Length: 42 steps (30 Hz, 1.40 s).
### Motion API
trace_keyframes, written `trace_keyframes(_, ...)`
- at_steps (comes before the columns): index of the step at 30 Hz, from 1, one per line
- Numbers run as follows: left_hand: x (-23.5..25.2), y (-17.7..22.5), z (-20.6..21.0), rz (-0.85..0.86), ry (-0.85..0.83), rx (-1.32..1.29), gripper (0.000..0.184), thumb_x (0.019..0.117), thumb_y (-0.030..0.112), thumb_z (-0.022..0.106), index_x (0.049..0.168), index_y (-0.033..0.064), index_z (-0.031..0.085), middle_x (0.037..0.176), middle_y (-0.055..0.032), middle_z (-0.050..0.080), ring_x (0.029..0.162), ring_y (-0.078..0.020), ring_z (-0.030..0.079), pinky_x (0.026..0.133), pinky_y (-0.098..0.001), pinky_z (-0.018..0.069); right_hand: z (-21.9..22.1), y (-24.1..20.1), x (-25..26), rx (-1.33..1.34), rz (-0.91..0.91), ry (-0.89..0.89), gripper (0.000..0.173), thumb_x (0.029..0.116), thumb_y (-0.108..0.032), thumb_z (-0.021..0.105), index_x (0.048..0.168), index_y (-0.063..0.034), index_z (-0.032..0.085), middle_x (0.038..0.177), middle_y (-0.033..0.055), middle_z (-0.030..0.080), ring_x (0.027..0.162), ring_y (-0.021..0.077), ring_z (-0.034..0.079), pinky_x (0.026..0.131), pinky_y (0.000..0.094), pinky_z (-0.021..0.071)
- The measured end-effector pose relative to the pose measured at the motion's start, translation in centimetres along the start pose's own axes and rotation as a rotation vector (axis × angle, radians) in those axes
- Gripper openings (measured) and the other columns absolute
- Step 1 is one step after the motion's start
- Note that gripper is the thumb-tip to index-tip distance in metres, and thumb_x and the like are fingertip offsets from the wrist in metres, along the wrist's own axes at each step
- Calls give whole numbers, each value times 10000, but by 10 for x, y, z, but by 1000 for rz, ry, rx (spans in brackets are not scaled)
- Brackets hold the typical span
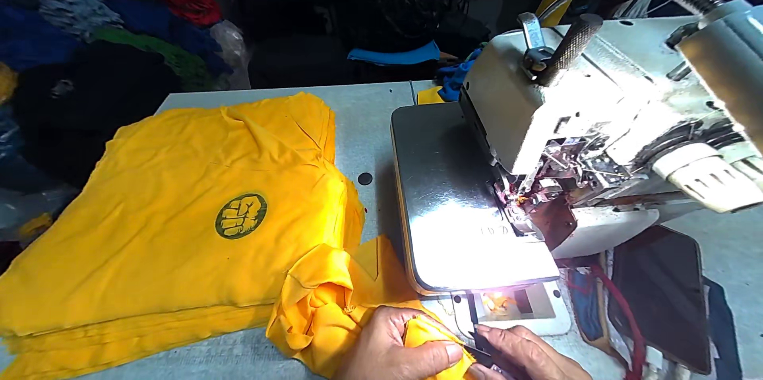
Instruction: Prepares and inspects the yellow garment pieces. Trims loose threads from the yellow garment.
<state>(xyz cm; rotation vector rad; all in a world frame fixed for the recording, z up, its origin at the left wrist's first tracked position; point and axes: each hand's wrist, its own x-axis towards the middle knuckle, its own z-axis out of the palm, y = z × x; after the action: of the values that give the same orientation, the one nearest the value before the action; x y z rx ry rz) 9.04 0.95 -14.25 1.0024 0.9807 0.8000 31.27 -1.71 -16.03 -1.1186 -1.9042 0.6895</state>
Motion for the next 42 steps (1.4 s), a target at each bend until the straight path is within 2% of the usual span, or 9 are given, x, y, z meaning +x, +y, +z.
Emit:
trace_keyframes(3, 0, 0, 0, -2, 4, -4, 45, 847, 39, 751, 871, 73, 769, 772, 26, 745, 701, -20, 692, 670, -216, 582, 3, 4, -1, -19, -66, 10, 237, 980, -174, 698, 1122, 15, 684, 873, 148, 683, 805, 148, 664, 739, 206, 546)
trace_keyframes(9, -1, 16, 6, -95, 67, -45, 99, 831, -3, 749, 827, 93, 773, 749, 25, 748, 688, -28, 704, 659, -214, 589, 6, 8, -5, -60, -122, 66, 185, 1003, -144, 655, 1090, 18, 676, 867, 143, 685, 826, 146, 679, 772, 199, 555)
trace_keyframes(12, -2, 13, 6, -68, 51, -40, 96, 838, -3, 743, 860, 84, 778, 782, 20, 759, 716, -28, 713, 686, -217, 599, 1, 0, -4, -53, -79, 61, 250, 986, -177, 699, 1117, 36, 697, 911, 190, 723, 813, 183, 704, 752, 244, 574)
trace_keyframes(15, 0, -3, 0, 8, -6, -45, 50, 861, 27, 753, 902, 44, 774, 814, -11, 762, 736, -48, 714, 704, -236, 600, -1, 2, -2, -65, -76, 22, 246, 961, -170, 720, 1118, 18, 694, 879, 151, 691, 780, 152, 664, 703, 210, 548)
trace_keyframes(20, 1, -5, -2, 33, -25, -23, 28, 861, 47, 754, 879, 58, 772, 801, 16, 757, 724, -26, 705, 693, -224, 592, -2, -2, 0, -77, -58, 32, 248, 980, -171, 702, 1119, 35, 706, 906, 197, 729, 806, 201, 706, 743, 261, 575)
trace_keyframes(31, 2, -5, -3, 14, -46, -26, 21, 850, 52, 772, 852, 69, 761, 752, 27, 741, 678, -17, 688, 646, -212, 577, 4, 3, -1, -54, -138, -3, 196, 1007, -115, 632, 1088, 49, 701, 863, 162, 700, 826, 175, 684, 779, 217, 551)
trace_keyframes(33, 2, -5, -2, 17, -34, -21, 20, 854, 51, 770, 859, 69, 764, 763, 26, 745, 684, -16, 691, 655, -213, 581, 3, 3, -2, -30, -108, 27, 208, 1004, -134, 655, 1094, 51, 692, 883, 165, 704, 835, 155, 690, 793, 205, 558)
trace_keyframes(37, 1, -4, -2, 20, -21, -18, 22, 855, 51, 761, 866, 68, 769, 770, 25, 749, 697, -18, 697, 665, -214, 586, -4, -3, -2, -53, -77, 36, 249, 985, -166, 700, 1110, 49, 707, 907, 198, 730, 820, 199, 711, 771, 259, 579)
trace_keyframes(42, 2, -5, -2, 19, -28, -22, 18, 850, 53, 773, 863, 65, 772, 769, 17, 751, 693, -22, 698, 661, -216, 585, -3, 1, -2, -81, -81, -7, 241, 956, -144, 723, 1114, 37, 707, 873, 162, 703, 786, 161, 675, 726, 215, 554)
